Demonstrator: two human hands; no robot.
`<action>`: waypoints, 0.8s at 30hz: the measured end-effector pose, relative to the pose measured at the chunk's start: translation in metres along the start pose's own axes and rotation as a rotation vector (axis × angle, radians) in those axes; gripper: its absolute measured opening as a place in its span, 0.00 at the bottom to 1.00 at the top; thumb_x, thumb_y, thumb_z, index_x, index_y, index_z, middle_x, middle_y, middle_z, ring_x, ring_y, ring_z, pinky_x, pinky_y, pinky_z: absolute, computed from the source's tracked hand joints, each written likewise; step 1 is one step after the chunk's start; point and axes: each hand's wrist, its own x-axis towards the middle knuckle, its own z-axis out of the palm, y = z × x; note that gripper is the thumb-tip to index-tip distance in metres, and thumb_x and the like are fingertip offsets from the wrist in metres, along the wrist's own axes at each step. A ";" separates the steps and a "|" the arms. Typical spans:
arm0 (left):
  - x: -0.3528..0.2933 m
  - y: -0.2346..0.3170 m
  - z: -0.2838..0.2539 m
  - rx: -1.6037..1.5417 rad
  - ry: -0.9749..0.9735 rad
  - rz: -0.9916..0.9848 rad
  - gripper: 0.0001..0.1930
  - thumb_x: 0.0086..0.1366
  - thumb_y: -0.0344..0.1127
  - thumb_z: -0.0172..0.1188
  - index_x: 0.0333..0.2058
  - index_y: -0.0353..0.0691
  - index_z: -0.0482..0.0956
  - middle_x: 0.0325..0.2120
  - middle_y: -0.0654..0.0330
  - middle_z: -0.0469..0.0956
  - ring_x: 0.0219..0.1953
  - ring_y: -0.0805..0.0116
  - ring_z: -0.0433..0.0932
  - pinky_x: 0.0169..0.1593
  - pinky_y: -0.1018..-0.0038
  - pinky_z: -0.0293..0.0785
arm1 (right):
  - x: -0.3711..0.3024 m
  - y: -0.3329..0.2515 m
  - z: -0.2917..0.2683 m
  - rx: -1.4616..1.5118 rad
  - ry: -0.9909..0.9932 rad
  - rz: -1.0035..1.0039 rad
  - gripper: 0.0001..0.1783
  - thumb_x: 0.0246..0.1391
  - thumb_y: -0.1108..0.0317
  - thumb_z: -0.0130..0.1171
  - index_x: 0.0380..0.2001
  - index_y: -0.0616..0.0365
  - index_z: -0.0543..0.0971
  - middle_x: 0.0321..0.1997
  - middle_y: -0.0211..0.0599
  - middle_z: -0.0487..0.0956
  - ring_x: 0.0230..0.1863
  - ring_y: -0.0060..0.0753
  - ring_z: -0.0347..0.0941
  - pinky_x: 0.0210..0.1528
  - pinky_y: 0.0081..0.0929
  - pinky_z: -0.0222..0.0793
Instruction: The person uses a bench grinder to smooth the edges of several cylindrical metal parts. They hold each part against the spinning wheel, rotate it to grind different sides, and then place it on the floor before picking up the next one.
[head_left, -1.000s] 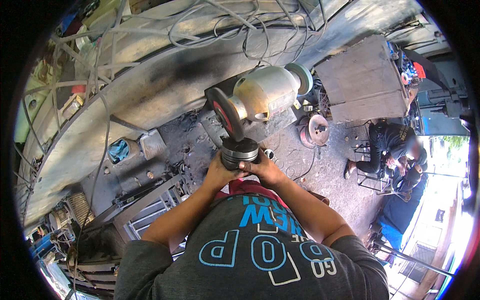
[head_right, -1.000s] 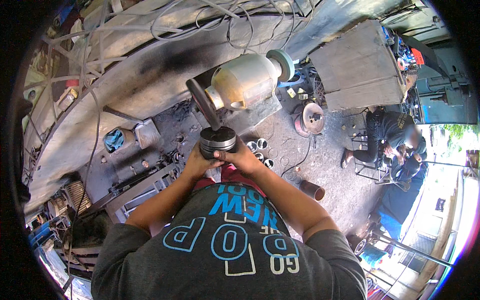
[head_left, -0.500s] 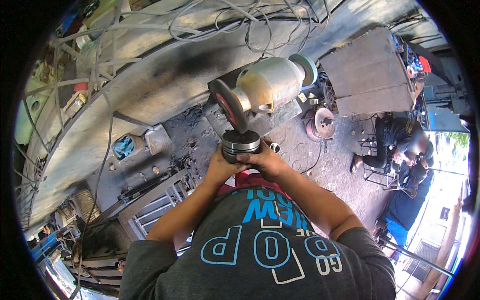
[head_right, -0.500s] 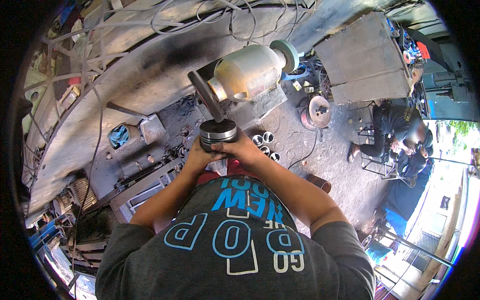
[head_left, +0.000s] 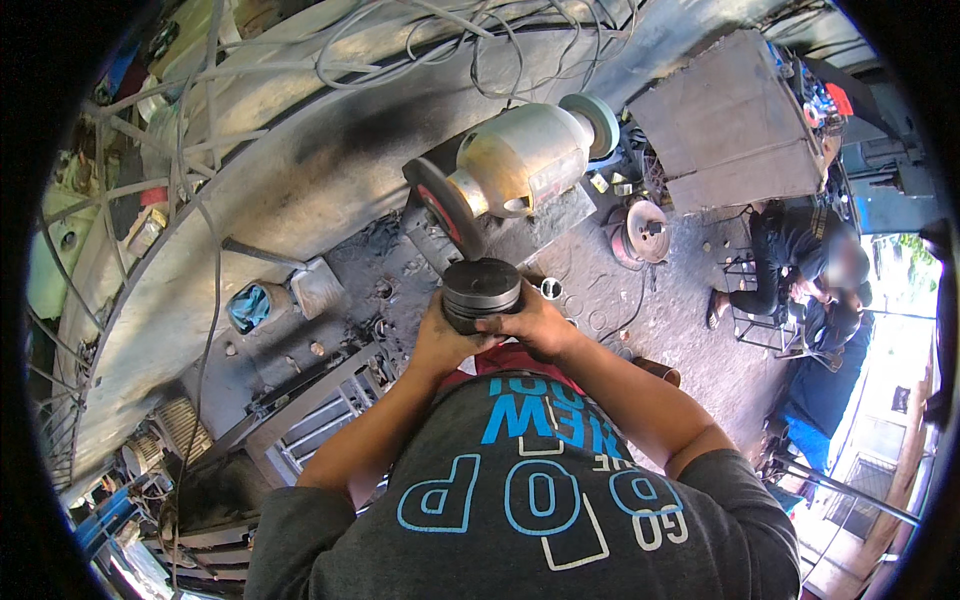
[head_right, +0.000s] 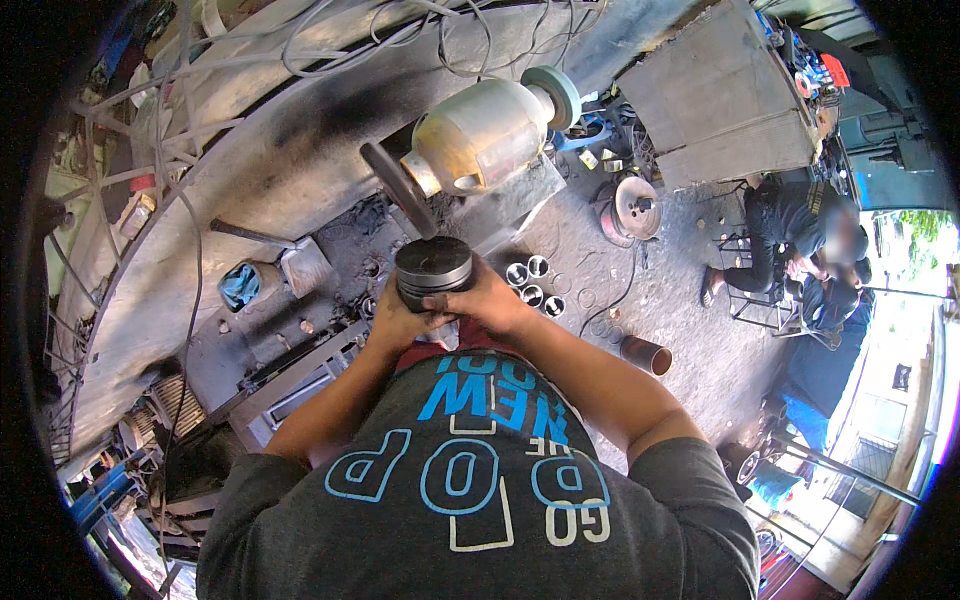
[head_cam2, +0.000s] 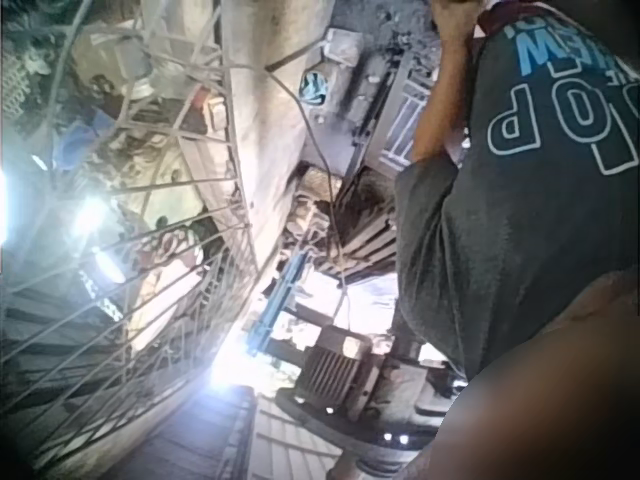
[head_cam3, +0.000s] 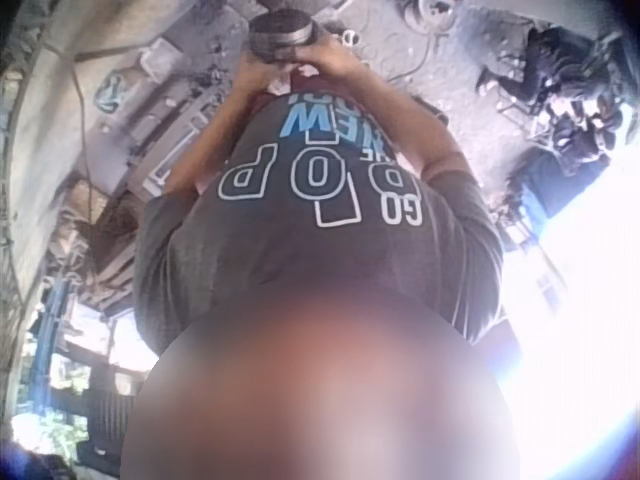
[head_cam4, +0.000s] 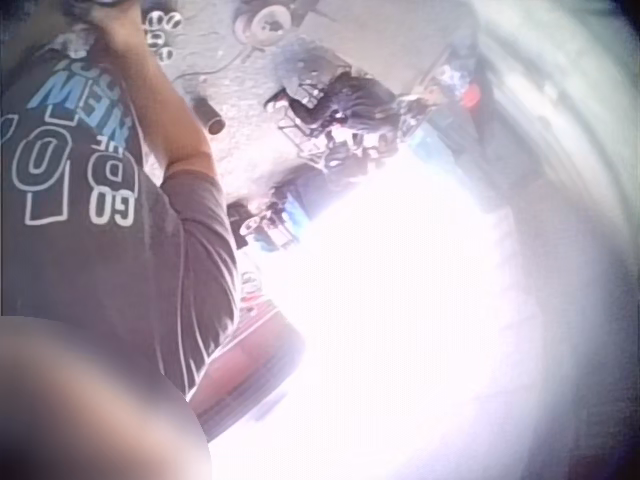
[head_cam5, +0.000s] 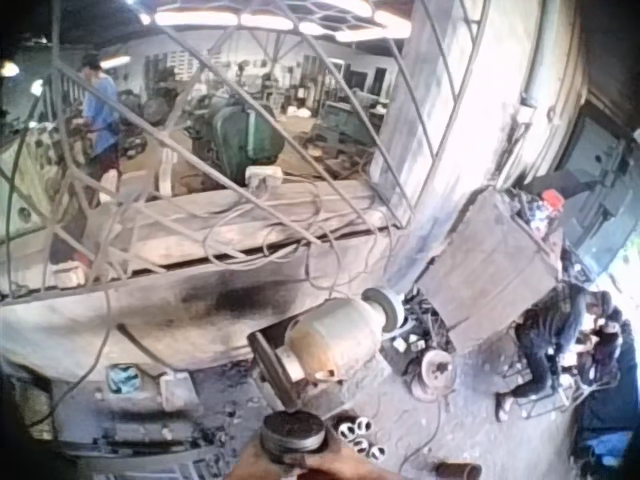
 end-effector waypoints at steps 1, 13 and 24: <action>-0.001 0.001 -0.003 0.102 0.036 -0.059 0.46 0.35 0.41 0.81 0.53 0.33 0.67 0.46 0.49 0.78 0.49 0.60 0.78 0.53 0.64 0.74 | 0.002 -0.001 0.002 0.002 0.008 0.040 0.47 0.40 0.70 0.76 0.61 0.66 0.61 0.55 0.44 0.76 0.53 0.34 0.74 0.56 0.31 0.73; -0.024 0.007 -0.017 0.111 -0.010 0.333 0.57 0.27 0.48 0.84 0.57 0.36 0.62 0.52 0.49 0.73 0.54 0.55 0.73 0.58 0.61 0.68 | -0.029 0.029 -0.002 -0.272 -0.107 -0.125 0.65 0.33 0.61 0.82 0.68 0.66 0.50 0.68 0.47 0.62 0.70 0.39 0.56 0.71 0.37 0.51; -0.033 0.006 -0.001 0.482 0.020 0.440 0.62 0.29 0.49 0.85 0.60 0.32 0.55 0.54 0.47 0.68 0.57 0.51 0.70 0.62 0.57 0.64 | -0.029 0.066 -0.010 0.276 -0.081 0.055 0.38 0.58 0.48 0.53 0.68 0.53 0.60 0.70 0.40 0.64 0.69 0.43 0.60 0.69 0.42 0.55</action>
